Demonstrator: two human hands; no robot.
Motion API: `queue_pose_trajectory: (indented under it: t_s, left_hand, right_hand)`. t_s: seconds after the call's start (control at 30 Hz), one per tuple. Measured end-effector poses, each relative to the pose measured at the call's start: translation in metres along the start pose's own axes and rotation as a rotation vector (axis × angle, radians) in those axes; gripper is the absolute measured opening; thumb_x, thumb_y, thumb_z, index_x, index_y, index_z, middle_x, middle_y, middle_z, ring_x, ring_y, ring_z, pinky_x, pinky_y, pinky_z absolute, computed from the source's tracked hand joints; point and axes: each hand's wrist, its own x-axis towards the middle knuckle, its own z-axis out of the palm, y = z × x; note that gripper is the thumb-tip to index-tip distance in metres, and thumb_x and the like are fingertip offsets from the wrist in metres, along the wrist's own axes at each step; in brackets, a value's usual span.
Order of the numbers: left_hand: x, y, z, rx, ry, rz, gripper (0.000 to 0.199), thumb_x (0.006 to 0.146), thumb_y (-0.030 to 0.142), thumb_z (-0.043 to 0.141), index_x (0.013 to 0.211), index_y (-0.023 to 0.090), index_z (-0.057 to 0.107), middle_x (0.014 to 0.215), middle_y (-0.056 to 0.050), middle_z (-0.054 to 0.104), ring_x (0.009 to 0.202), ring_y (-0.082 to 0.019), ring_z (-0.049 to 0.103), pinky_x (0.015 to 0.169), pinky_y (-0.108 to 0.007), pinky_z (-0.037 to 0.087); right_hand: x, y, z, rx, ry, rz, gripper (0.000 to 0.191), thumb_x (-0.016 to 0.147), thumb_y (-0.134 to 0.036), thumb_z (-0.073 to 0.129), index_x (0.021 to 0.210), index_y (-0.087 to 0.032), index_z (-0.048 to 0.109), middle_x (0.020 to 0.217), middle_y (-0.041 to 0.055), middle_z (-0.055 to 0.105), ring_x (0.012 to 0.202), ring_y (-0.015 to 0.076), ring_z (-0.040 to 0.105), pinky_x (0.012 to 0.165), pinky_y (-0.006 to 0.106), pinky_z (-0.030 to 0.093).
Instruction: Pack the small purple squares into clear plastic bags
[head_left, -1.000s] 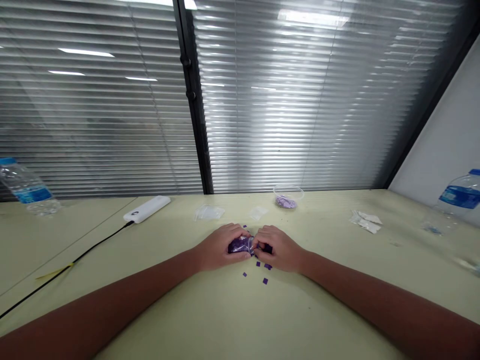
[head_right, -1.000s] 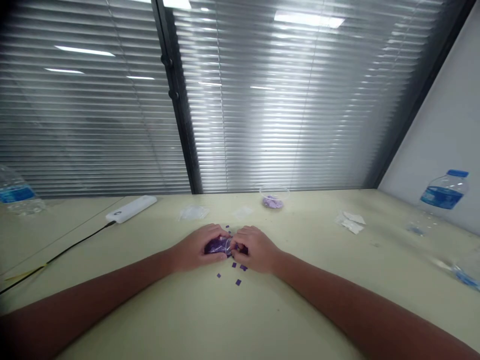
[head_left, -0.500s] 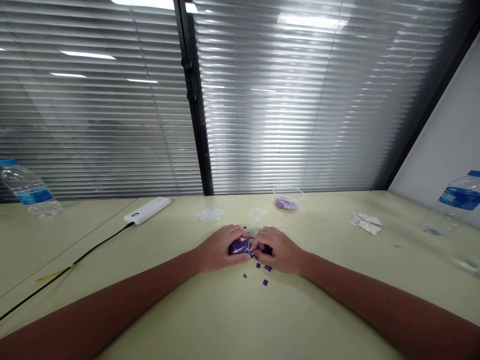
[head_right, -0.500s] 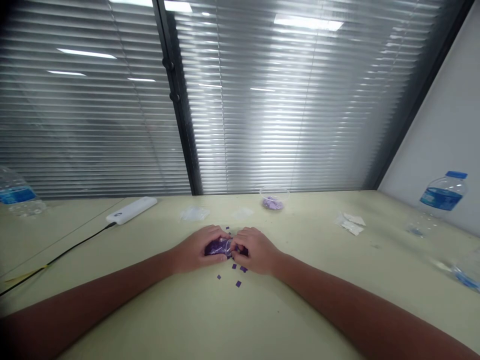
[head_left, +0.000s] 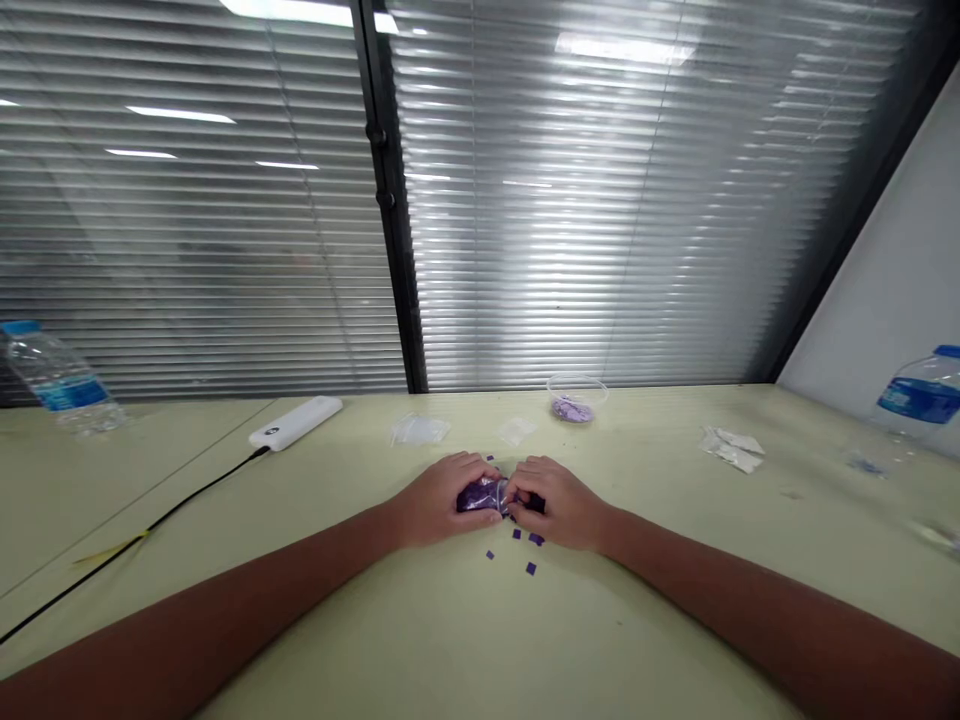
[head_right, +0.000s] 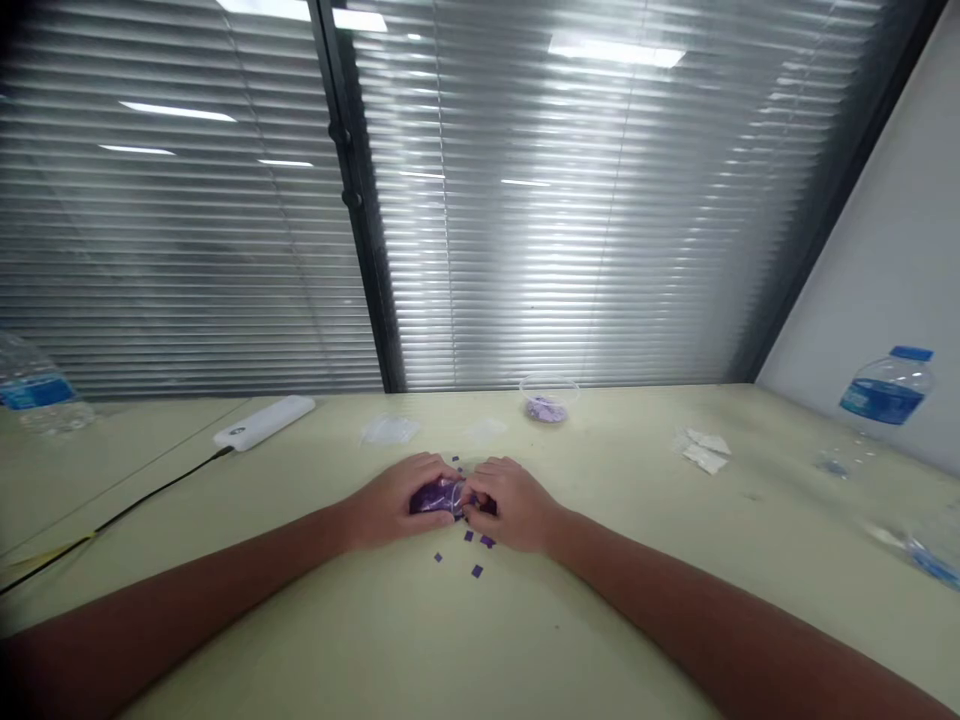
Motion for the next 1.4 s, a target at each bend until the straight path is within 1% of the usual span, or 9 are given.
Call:
queue_pose_trajectory:
  t_s: [0.37,0.5,0.6,0.77,0.87,0.97,1.2,1.3,1.4]
  left_hand:
    - [-0.0002,0.0013,-0.0011,0.010,-0.002,0.005,0.037,0.093,0.054,0.066,0.115,0.025,0.063,0.105,-0.004,0.067,0.098,-0.024,0.060,0.084,-0.033,0.045]
    - [-0.0007,0.0010,-0.0001,0.033,0.029,-0.017,0.039,0.092,0.056,0.067,0.115,0.024,0.065,0.105,-0.004,0.067,0.097,-0.024,0.060,0.084,-0.034,0.045]
    - [-0.0017,-0.0005,0.0014,0.055,0.053,-0.044,0.039,0.091,0.056,0.068,0.115,0.024,0.065,0.104,-0.004,0.068,0.097,-0.024,0.061,0.083,-0.034,0.045]
    - [-0.0014,-0.0022,0.0031,0.104,0.117,-0.097,0.030,0.090,0.048,0.069,0.108,0.023,0.067,0.101,-0.003,0.069,0.093,-0.023,0.061,0.080,-0.033,0.045]
    - [-0.0003,-0.0029,0.0034,0.108,0.189,-0.182,0.030,0.092,0.051,0.065,0.103,0.023,0.067,0.097,-0.003,0.070,0.089,-0.022,0.062,0.076,-0.033,0.044]
    - [-0.0002,-0.0041,0.0038,0.093,0.210,-0.230,0.034,0.094,0.055,0.062,0.103,0.022,0.068,0.096,-0.003,0.070,0.088,-0.022,0.062,0.074,-0.032,0.044]
    - [-0.0018,-0.0051,0.0051,0.086,0.187,-0.166,0.028,0.091,0.046,0.067,0.108,0.024,0.067,0.101,-0.002,0.071,0.092,-0.022,0.062,0.080,-0.033,0.046]
    - [-0.0018,-0.0047,0.0050,0.087,0.185,-0.164,0.026,0.090,0.044,0.067,0.108,0.025,0.067,0.105,-0.003,0.071,0.095,-0.023,0.063,0.082,-0.033,0.046]
    - [-0.0018,-0.0045,0.0046,0.086,0.181,-0.160,0.026,0.090,0.042,0.066,0.109,0.024,0.067,0.106,-0.004,0.071,0.096,-0.024,0.063,0.082,-0.033,0.047]
  right_hand:
    - [-0.0004,0.0012,0.0014,-0.010,-0.001,-0.001,0.009,0.086,-0.013,0.065,0.087,-0.021,0.060,0.076,-0.0016,0.060,0.077,0.0164,0.054,0.078,0.030,0.039]
    - [0.0000,0.0003,0.0010,-0.005,0.002,-0.005,0.008,0.087,-0.014,0.065,0.088,-0.021,0.061,0.076,-0.0015,0.060,0.075,0.0162,0.054,0.077,0.030,0.039]
    - [0.0007,-0.0011,0.0002,0.001,0.008,-0.003,0.007,0.088,-0.015,0.065,0.089,-0.021,0.062,0.076,-0.0013,0.061,0.075,0.0162,0.054,0.077,0.030,0.040]
    - [0.0009,-0.0034,-0.0009,-0.022,0.031,0.037,0.007,0.087,-0.017,0.066,0.087,-0.021,0.061,0.076,-0.0017,0.060,0.074,0.0156,0.053,0.074,0.029,0.039]
    - [0.0007,-0.0039,-0.0007,-0.039,0.045,0.065,0.009,0.086,-0.015,0.067,0.082,-0.021,0.060,0.074,-0.0020,0.058,0.074,0.0154,0.051,0.073,0.028,0.038]
    - [0.0012,-0.0035,-0.0002,-0.011,0.018,0.042,0.009,0.086,-0.016,0.067,0.083,-0.021,0.061,0.076,-0.0015,0.060,0.075,0.0156,0.053,0.073,0.028,0.039]
    - [0.0023,-0.0046,-0.0013,-0.020,0.024,0.022,0.007,0.088,-0.017,0.066,0.083,-0.022,0.063,0.075,-0.0006,0.062,0.074,0.0163,0.055,0.073,0.029,0.041]
    - [0.0005,-0.0071,-0.0020,-0.026,0.025,0.043,0.003,0.089,-0.024,0.068,0.088,-0.022,0.066,0.072,-0.0011,0.062,0.071,0.0159,0.056,0.070,0.028,0.041]
    - [-0.0019,-0.0080,-0.0010,0.006,-0.007,0.028,0.019,0.085,-0.037,0.076,0.096,-0.024,0.068,0.076,-0.0014,0.066,0.071,0.0157,0.059,0.070,0.028,0.043]
